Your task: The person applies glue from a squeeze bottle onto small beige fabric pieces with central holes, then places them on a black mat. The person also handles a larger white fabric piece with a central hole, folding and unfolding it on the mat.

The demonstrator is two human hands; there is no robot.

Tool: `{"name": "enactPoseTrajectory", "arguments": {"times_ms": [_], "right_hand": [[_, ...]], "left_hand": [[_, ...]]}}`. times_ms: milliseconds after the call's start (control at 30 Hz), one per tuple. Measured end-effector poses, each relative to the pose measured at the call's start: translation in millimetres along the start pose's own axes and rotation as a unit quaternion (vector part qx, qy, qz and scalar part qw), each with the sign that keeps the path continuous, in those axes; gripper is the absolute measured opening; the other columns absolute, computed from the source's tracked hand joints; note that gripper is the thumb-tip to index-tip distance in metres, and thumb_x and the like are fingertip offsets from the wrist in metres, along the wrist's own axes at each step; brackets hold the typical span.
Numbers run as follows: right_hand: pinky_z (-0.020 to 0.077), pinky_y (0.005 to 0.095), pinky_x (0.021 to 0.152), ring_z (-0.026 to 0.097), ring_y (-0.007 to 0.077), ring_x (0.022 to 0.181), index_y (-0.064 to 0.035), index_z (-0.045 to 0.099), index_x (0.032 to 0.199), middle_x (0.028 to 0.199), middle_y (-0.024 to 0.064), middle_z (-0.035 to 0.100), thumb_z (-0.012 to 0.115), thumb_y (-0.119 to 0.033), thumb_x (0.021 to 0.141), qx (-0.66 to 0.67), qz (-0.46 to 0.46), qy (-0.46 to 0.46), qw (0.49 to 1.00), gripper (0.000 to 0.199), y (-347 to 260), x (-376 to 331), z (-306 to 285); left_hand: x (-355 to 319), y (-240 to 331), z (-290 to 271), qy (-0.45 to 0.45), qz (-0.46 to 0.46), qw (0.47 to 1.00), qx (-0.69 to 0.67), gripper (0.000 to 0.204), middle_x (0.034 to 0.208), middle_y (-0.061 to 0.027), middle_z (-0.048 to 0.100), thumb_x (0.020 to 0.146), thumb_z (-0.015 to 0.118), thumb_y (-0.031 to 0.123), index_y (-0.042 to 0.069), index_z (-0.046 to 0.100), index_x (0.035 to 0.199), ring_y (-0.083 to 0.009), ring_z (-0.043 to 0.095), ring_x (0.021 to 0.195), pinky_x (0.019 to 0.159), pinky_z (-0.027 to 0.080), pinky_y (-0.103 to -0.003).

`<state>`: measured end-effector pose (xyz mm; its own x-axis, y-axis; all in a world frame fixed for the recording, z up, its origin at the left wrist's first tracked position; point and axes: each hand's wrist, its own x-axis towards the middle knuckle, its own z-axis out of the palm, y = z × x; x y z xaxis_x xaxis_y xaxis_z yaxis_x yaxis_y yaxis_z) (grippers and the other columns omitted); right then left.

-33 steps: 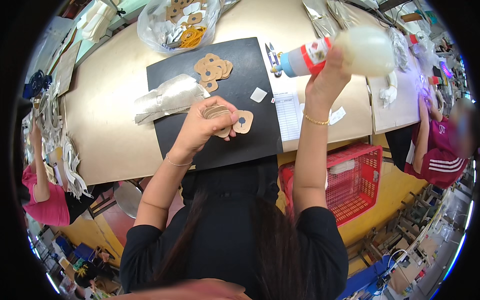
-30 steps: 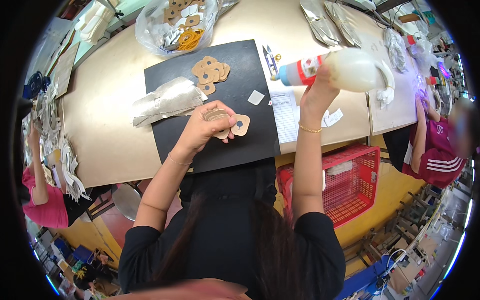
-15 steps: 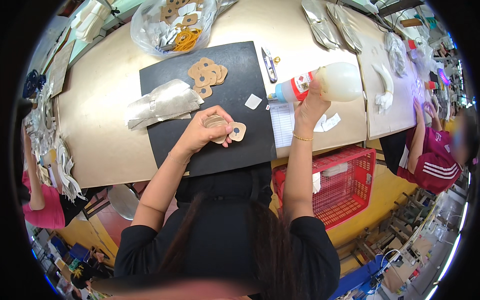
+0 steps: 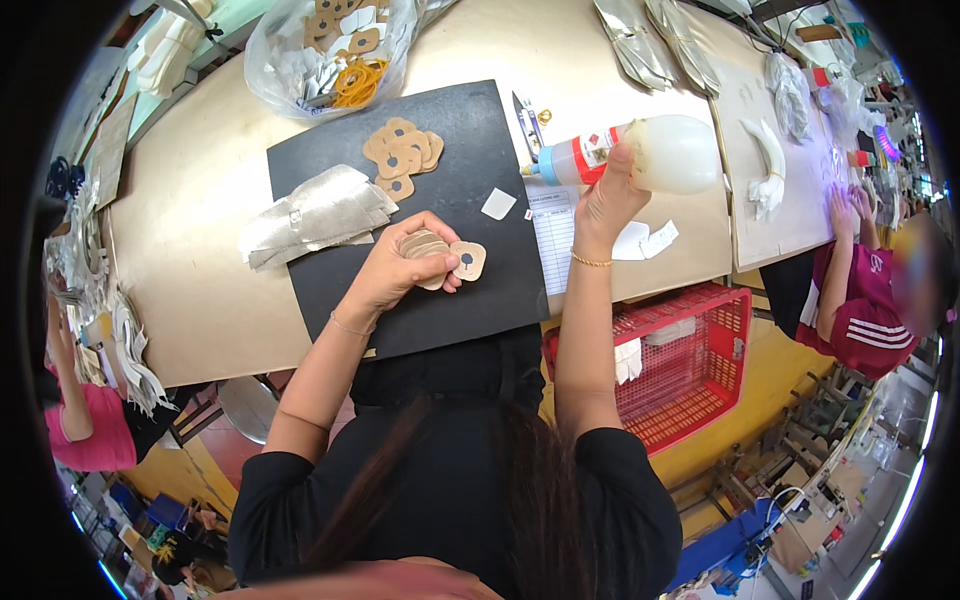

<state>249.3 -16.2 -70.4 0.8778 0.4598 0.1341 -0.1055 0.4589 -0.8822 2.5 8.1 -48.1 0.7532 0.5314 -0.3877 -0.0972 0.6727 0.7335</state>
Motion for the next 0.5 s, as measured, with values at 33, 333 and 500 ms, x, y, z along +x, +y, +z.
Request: {"name": "enactPoseTrajectory", "arguments": {"times_ms": [33, 333, 500], "right_hand": [[0.0534, 0.031, 0.076, 0.06, 0.0148, 0.088, 0.0022, 0.056, 0.106, 0.1, 0.0056, 0.06, 0.075, -0.026, 0.078, 0.0, -0.001, -0.006, 1.0, 0.044, -0.2, -0.1, 0.1], [0.0524, 0.0309, 0.078, 0.06, 0.0161, 0.088, 0.0046, 0.056, 0.106, 0.102, 0.0068, 0.061, 0.076, -0.023, 0.078, -0.029, -0.046, -0.028, 0.998, 0.044, 3.4, 3.7, 5.8], [0.0507, 0.0317, 0.082, 0.059, 0.0155, 0.087, 0.0029, 0.056, 0.107, 0.102, 0.0068, 0.06, 0.074, -0.025, 0.08, 0.005, -0.004, -0.032, 0.999, 0.043, -5.2, -2.0, 0.5]], "left_hand": [[-0.2, 0.3, 0.8, 0.003, 0.001, 1.0, -0.009, 0.016, 0.079, -0.0089, 0.063, 0.08, 0.067, 0.004, 0.001, 0.055, 0.091, -0.0141, 0.064, 0.064, 0.059, 0.054, -0.026], [0.1, 1.7, 5.8, 0.029, -0.001, 1.0, -0.006, 0.018, 0.076, -0.0102, 0.062, 0.079, 0.067, 0.002, 0.0, 0.054, 0.091, -0.0148, 0.064, 0.063, 0.058, 0.054, -0.026], [1.2, 0.5, 8.7, 0.047, 0.016, 0.999, 0.006, 0.017, 0.077, -0.0097, 0.062, 0.079, 0.067, 0.003, 0.001, 0.054, 0.09, -0.0144, 0.063, 0.061, 0.058, 0.053, -0.025]]}}
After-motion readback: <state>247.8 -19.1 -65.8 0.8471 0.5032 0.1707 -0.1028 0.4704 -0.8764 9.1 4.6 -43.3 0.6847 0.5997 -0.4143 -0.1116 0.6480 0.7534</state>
